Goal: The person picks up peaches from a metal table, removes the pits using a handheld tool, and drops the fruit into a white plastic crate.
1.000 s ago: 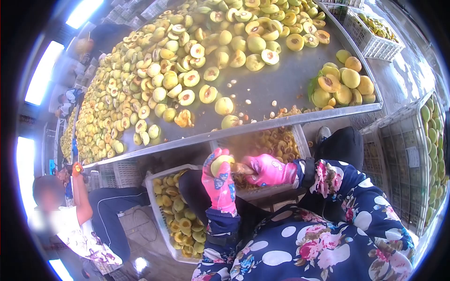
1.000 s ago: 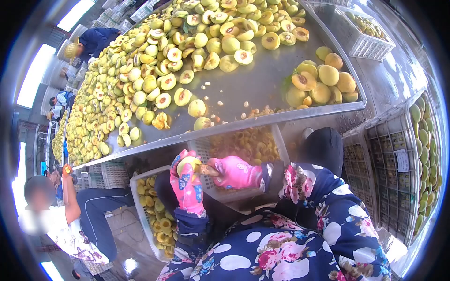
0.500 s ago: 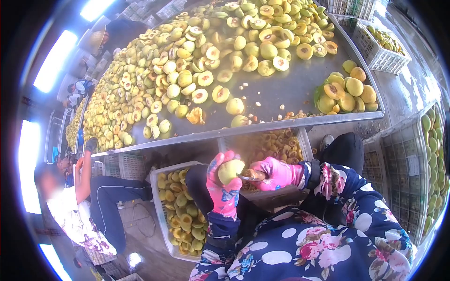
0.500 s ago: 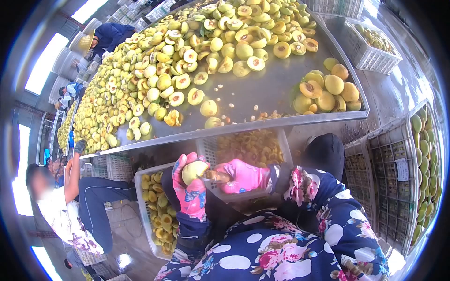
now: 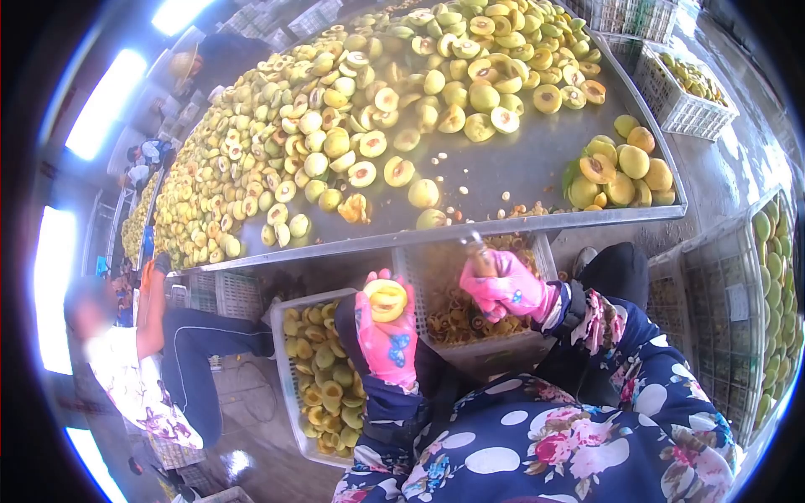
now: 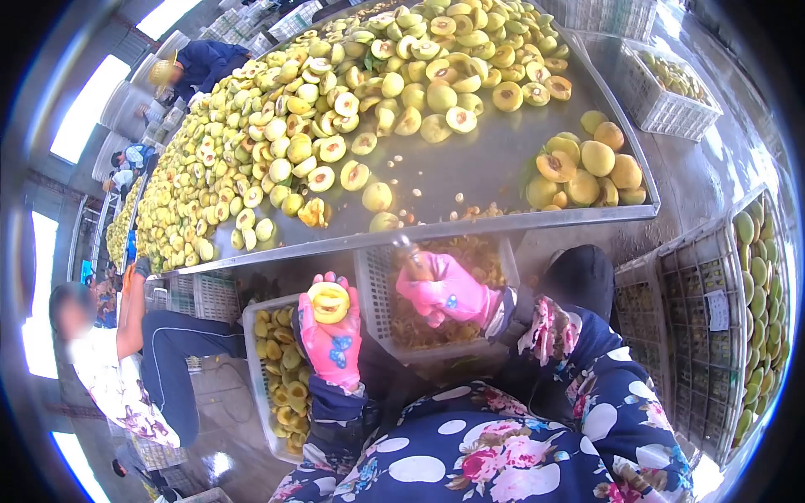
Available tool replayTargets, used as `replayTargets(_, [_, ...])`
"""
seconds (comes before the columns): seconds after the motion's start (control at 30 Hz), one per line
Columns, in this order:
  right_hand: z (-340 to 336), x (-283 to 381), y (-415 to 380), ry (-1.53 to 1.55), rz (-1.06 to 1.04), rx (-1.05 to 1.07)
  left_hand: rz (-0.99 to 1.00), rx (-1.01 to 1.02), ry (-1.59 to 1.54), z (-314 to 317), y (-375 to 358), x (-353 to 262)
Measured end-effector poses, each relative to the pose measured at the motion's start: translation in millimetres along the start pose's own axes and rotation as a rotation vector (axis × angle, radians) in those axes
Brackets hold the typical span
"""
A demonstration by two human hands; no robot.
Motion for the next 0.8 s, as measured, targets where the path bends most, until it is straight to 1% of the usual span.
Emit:
replayTargets(0.07, [9, -2, -1, -0.103, 0.148, -0.119, 0.082, 0.102, 0.169, 17, -9, 9])
replayTargets(0.17, [15, -6, -1, -0.005, 0.168, -0.065, 0.228, 0.313, 0.574, 23, -11, 24])
replayTargets(0.2, [15, -4, -2, 0.03, 0.175, -0.043, 0.22, 0.283, 0.728, 25, -11, 28])
replayTargets(0.23, [11, -4, -3, 0.03, 0.163, 0.002, 0.249, 0.447, 0.85, 31, -9, 29])
replayTargets(0.3, [2, -2, -3, 0.033, 0.137, 0.091, 0.137, 0.43, 0.783, 53, -18, 29])
replayTargets(0.33, [-3, 1, -3, 0.017, 0.129, 0.098, 0.106, 0.444, 0.849, 50, -17, 30])
replayTargets(0.4, [-1, 9, -2, 0.007, 0.054, 0.01, 0.052, 0.472, 0.983, 43, -15, 29])
replayTargets(0.43, [-1, 12, -1, 0.001, 0.018, -0.029, 0.031, 0.468, 0.985, 43, -15, 29])
replayTargets(0.47, [-6, 14, 2, -0.017, 0.027, 0.041, 0.01, 0.462, 0.986, 43, -16, 29])
replayTargets(0.5, [-7, 14, 2, -0.016, -0.019, 0.076, -0.011, 0.456, 0.987, 43, -17, 28])
replayTargets(0.6, [-9, 2, 5, -0.091, -0.172, 0.135, -0.323, 0.286, 0.748, 21, 2, 27])
replayTargets(0.63, [-12, -8, 7, -0.174, -0.235, 0.127, -0.355, 0.198, 0.621, 16, 3, 31])
replayTargets(0.7, [-9, -4, 7, -0.237, -0.192, 0.041, -0.412, 0.028, 0.367, 11, 5, 38])
replayTargets(0.73, [-10, 2, 1, -0.219, -0.086, -0.038, -0.451, -0.011, 0.102, 7, 7, 40])
replayTargets(0.77, [-7, 13, -5, -0.2, 0.02, -0.117, -0.454, 0.018, 0.037, 11, 8, 38])
replayTargets(0.8, [-2, 25, -10, -0.362, 0.041, -0.159, -0.456, 0.043, -0.028, 15, 7, 35])
Point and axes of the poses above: each hand's wrist, its own y-axis towards the middle knuckle, its own z-axis out of the palm, x = y × z, the point moved 2 cm from there along y, towards the middle knuckle, and after that the axes turned 6 degrees about -z, right-handed, at the moved point
